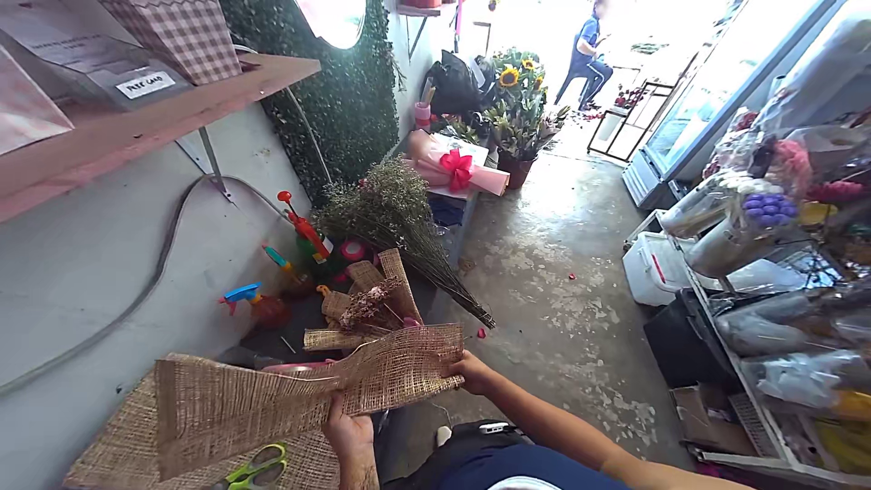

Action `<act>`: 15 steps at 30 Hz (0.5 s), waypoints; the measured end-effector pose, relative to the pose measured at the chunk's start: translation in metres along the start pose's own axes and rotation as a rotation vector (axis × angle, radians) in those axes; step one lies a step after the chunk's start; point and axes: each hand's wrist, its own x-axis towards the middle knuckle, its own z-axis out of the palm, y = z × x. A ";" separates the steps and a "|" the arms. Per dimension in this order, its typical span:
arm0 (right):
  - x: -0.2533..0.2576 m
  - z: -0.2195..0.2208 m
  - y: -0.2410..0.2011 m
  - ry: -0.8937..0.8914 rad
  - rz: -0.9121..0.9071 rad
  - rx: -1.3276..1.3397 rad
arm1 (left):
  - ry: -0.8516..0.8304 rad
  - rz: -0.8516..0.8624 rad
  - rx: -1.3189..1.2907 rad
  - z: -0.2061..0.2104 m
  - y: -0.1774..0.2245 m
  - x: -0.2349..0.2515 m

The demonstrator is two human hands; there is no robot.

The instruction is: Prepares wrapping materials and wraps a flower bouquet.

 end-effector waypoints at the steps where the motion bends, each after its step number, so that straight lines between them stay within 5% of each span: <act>1: 0.000 0.002 0.002 0.010 -0.004 0.032 | -0.010 -0.021 -0.007 0.000 0.003 -0.001; 6: -0.002 0.021 0.019 0.048 0.062 0.215 | -0.166 -0.199 0.124 0.001 -0.008 -0.025; 10: 0.000 0.042 0.028 0.045 0.107 0.218 | -0.080 -0.298 0.184 0.009 -0.039 -0.028; 15: -0.014 0.048 0.008 -0.290 0.044 -0.089 | 0.018 -0.163 0.211 0.009 -0.030 -0.017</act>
